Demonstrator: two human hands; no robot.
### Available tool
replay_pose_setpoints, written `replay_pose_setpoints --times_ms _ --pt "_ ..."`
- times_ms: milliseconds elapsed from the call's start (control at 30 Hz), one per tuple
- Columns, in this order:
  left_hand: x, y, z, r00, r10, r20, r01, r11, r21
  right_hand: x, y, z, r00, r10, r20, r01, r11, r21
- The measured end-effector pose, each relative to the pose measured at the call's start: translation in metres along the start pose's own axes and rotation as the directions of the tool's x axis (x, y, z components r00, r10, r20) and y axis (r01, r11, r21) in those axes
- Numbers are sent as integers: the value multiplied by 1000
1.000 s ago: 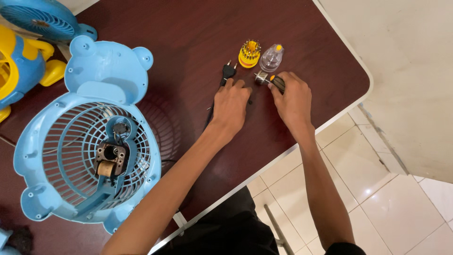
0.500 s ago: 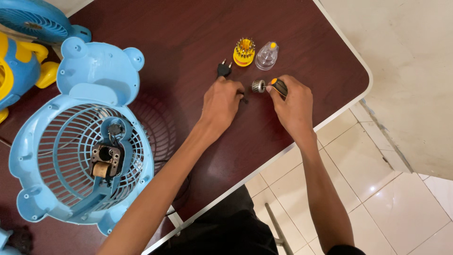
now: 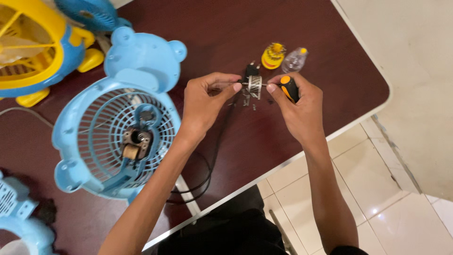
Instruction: The person assembles a blue bear-shaped fan by inserting the motor into the cage and securing it with screws using a screwdriver. They then attach the rear motor cover and tighten its screws.
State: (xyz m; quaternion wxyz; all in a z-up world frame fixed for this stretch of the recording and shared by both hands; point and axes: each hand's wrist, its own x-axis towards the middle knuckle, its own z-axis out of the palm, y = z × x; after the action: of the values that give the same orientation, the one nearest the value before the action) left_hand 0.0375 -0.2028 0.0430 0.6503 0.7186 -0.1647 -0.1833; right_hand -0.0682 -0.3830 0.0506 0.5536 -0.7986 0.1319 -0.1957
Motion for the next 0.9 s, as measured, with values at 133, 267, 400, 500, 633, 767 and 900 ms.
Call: replay_pose_setpoints --times_ms 133,267,400,500,633,767,900 --pt "-21 7 -26 998 8 -59 -13 996 -93 -2 -25 21 998 -48 32 49 998 -39" --pt "-40 12 -51 995 -7 -101 -15 977 -213 -5 -48 41 996 -49 81 50 999 -13" --pt "-61 14 -79 987 -10 -158 -20 982 -187 -9 -63 66 988 -102 112 105 994 -27" --pt "-71 14 -95 984 0 -176 -53 953 -299 -11 -75 83 972 -183 149 188 982 -20" --pt "-85 9 -117 977 3 -215 -75 942 -327 -14 -89 104 964 -199 176 213 975 -62" --pt "-100 4 -131 968 -6 -250 -96 915 -393 -19 -103 122 956 -215 198 230 971 -57" --pt "-113 3 -142 957 -30 -287 -105 891 -441 -23 -113 136 942 -259 211 277 959 -56"
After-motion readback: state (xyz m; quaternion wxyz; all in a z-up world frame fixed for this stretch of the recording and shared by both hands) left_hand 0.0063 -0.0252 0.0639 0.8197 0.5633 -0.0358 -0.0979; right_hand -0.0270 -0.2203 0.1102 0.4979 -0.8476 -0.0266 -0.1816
